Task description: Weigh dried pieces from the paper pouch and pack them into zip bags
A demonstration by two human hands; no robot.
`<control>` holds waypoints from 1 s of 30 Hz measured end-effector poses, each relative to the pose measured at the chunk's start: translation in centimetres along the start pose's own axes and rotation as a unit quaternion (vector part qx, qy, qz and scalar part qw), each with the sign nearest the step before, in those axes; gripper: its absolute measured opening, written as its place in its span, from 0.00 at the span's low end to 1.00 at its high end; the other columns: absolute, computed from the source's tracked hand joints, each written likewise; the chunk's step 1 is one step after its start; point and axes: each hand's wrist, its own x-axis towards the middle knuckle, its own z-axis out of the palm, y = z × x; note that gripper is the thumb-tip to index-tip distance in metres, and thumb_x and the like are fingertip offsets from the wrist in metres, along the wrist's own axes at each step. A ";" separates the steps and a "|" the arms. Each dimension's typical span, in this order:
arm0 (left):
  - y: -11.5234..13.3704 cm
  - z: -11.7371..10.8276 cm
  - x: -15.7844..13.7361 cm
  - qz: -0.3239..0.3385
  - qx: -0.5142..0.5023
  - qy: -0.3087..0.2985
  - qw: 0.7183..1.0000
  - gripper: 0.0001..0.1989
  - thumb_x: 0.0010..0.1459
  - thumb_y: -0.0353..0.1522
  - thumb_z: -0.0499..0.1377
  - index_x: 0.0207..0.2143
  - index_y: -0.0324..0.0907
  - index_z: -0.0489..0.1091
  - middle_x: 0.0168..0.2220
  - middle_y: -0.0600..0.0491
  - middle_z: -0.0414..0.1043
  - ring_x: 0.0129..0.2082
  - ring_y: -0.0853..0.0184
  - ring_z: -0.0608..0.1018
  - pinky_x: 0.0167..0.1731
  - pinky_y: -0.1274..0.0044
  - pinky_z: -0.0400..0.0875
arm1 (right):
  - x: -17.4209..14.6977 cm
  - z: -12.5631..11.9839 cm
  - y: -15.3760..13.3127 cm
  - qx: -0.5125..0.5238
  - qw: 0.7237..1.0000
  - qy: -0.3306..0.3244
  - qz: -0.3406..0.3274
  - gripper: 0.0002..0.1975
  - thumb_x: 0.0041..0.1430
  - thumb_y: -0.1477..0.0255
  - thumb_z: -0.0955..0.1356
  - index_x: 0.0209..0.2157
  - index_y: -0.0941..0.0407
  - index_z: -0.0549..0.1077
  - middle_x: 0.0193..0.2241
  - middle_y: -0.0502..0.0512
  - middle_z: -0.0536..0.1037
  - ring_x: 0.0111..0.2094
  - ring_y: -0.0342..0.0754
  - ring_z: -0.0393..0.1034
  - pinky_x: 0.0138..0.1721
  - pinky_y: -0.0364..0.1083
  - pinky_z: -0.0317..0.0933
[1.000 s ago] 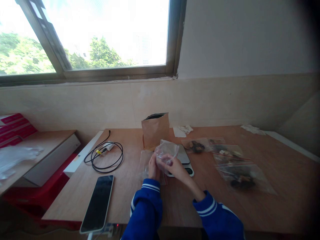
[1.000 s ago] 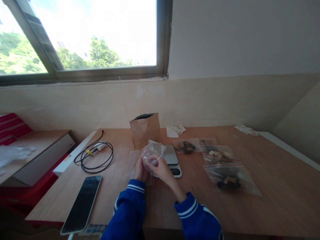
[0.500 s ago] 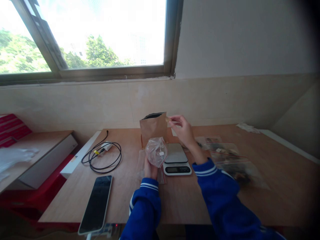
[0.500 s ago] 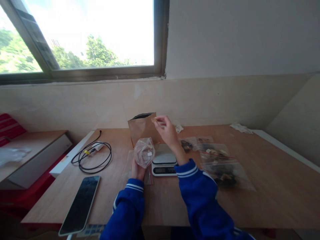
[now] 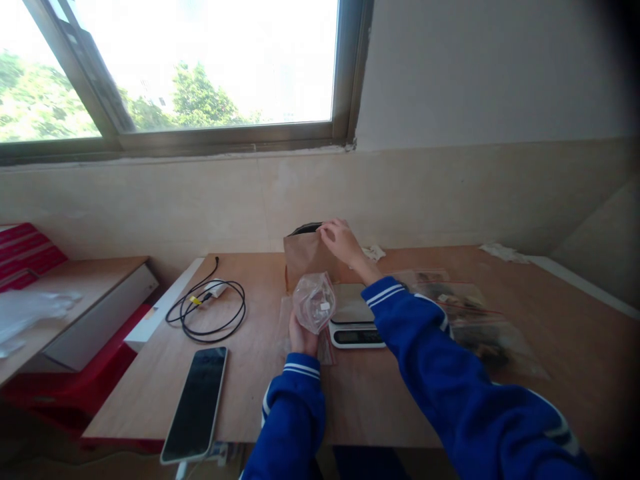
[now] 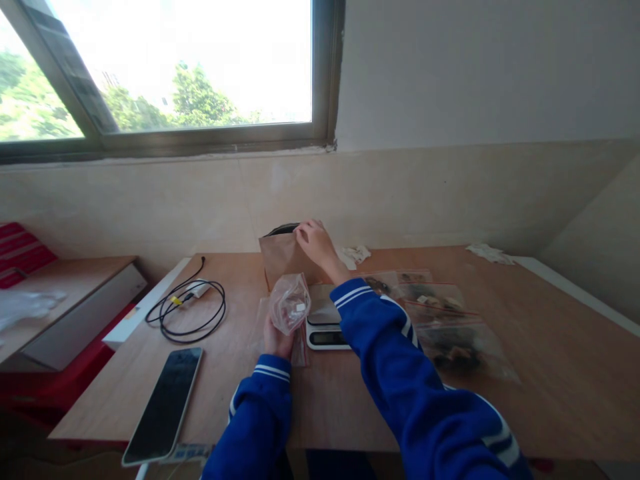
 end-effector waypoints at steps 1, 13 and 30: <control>0.1 0.1 -0.1 -0.001 -0.002 0.001 1.000 0.15 0.59 0.36 0.52 0.41 0.40 0.74 0.45 0.45 0.75 0.50 0.54 0.74 0.47 0.60 0.71 | -0.2 -0.2 -0.3 -0.010 1.000 0.001 -0.013 0.13 0.61 0.72 0.60 0.39 0.55 0.74 0.45 0.60 0.73 0.50 0.53 0.63 0.55 0.55 0.55; 1.0 2.1 -2.4 -0.043 0.007 -0.064 0.997 0.16 0.56 0.37 0.57 0.43 0.37 0.74 0.45 0.44 0.76 0.49 0.57 0.75 0.51 0.66 0.68 | -14.5 -0.2 -4.3 0.245 0.926 0.007 0.288 0.20 0.57 0.55 0.63 0.39 0.56 0.72 0.33 0.57 0.77 0.33 0.51 0.71 0.35 0.49 0.66; 1.9 1.2 -6.6 0.077 0.437 -0.064 0.894 0.19 0.48 0.45 0.63 0.36 0.40 0.76 0.33 0.50 0.77 0.26 0.69 0.75 0.23 0.81 0.65 | -19.1 -2.4 -5.6 0.336 0.881 0.019 0.333 0.25 0.57 0.52 0.63 0.44 0.56 0.76 0.30 0.56 0.79 0.33 0.51 0.70 0.34 0.47 0.63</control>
